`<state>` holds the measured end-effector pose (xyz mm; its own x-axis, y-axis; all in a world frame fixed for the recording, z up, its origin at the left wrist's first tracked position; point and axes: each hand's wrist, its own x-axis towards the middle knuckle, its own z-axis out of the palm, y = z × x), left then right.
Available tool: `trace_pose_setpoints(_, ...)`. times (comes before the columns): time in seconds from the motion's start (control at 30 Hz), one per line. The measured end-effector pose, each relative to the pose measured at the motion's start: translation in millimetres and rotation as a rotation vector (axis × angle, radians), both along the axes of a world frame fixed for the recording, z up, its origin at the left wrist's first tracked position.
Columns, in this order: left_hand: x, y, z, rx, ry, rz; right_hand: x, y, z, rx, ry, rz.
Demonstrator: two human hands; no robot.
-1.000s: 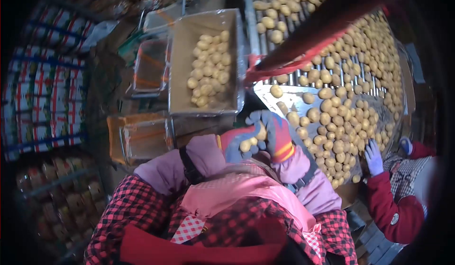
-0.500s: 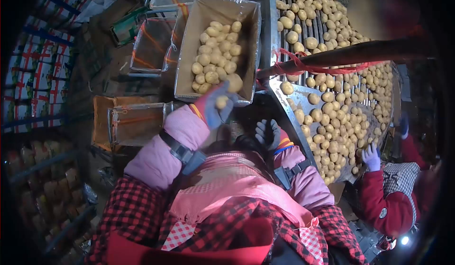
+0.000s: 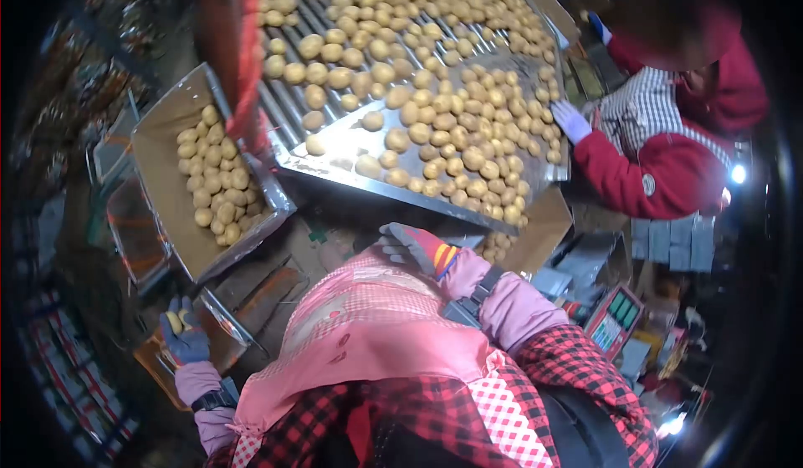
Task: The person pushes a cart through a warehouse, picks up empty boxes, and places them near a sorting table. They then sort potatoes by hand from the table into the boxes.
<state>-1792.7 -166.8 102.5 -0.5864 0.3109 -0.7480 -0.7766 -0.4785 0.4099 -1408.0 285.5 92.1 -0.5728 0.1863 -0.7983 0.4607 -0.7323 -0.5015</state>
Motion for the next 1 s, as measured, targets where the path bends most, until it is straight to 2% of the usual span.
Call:
trace_pose_setpoints(0.07,-9,-29,-29,-0.366,0.042,-0.020,22,0,6,0.046,-0.040,-0.033)
trace_pose_setpoints(0.1,-9,-42,-43,-0.608,0.080,-0.180,43,-1,-16,0.010,-0.034,-0.104)
trace_pose_setpoints(0.13,-6,-48,-53,-0.919,0.157,-0.561,57,9,-10,0.473,0.122,0.071)
trace_pose_setpoints(0.17,-1,-46,-52,-1.298,0.360,-1.241,64,29,1,0.939,0.274,0.259)
trace_pose_setpoints(0.2,16,-20,-37,-1.371,0.484,-1.674,72,40,12,1.401,0.419,0.455)
trace_pose_setpoints(0.23,33,10,-25,-1.251,0.466,-1.845,78,49,22,1.181,0.243,0.139)
trace_pose_setpoints(0.27,50,44,-6,-1.001,0.304,-1.760,72,68,35,0.954,0.089,-0.154)
trace_pose_setpoints(0.3,59,86,9,-0.733,0.185,-1.580,57,81,54,1.472,-0.098,-0.024)
trace_pose_setpoints(0.33,67,129,24,-0.480,0.025,-1.394,44,95,40,1.533,-0.228,0.112)
trace_pose_setpoints(0.4,83,246,74,-0.082,0.303,-1.500,7,109,22,1.655,-0.118,0.320)
trace_pose_setpoints(0.47,97,324,71,-0.282,0.870,-1.437,-15,141,-13,1.682,-0.261,0.516)
trace_pose_setpoints(0.53,105,413,78,-0.351,1.103,-1.409,-32,162,1,1.677,-0.421,0.221)
trace_pose_setpoints(0.57,79,442,36,-0.452,1.687,-1.314,-35,164,-2,1.752,-0.518,0.100)
trace_pose_setpoints(0.6,66,476,17,-0.536,1.775,-1.174,-23,152,3,1.737,-0.420,0.148)
trace_pose_setpoints(0.63,58,515,18,-0.544,1.703,-1.070,-11,140,7,1.714,-0.321,0.196)
trace_pose_setpoints(0.67,52,549,20,-0.561,1.624,-0.957,7,123,5,1.686,-0.111,0.214)
trace_pose_setpoints(0.73,38,582,8,-1.230,1.639,-1.019,60,103,46,1.561,0.114,0.290)
trace_pose_setpoints(0.77,28,583,-24,-1.570,1.955,-1.449,88,102,26,1.672,-0.137,0.275)
trace_pose_setpoints(0.8,77,580,-8,-1.602,1.703,-1.058,122,107,-23,1.877,-0.518,0.357)
trace_pose_setpoints(0.83,79,567,-30,-1.420,1.841,-0.952,155,111,-71,1.995,-0.940,0.451)
trace_pose_setpoints(0.87,81,551,-50,-1.225,1.971,-0.846,162,126,-20,1.761,-0.747,-0.124)
trace_pose_setpoints(0.9,96,539,-39,-1.152,2.045,-0.890,158,139,35,1.441,-0.545,-0.641)
trace_pose_setpoints(0.93,121,530,-24,-1.065,2.118,-0.924,153,143,30,1.535,-0.516,-0.468)
trace_pose_setpoints(1.0,151,504,3,-1.007,2.199,-1.339,136,153,23,1.727,-0.445,-0.113)
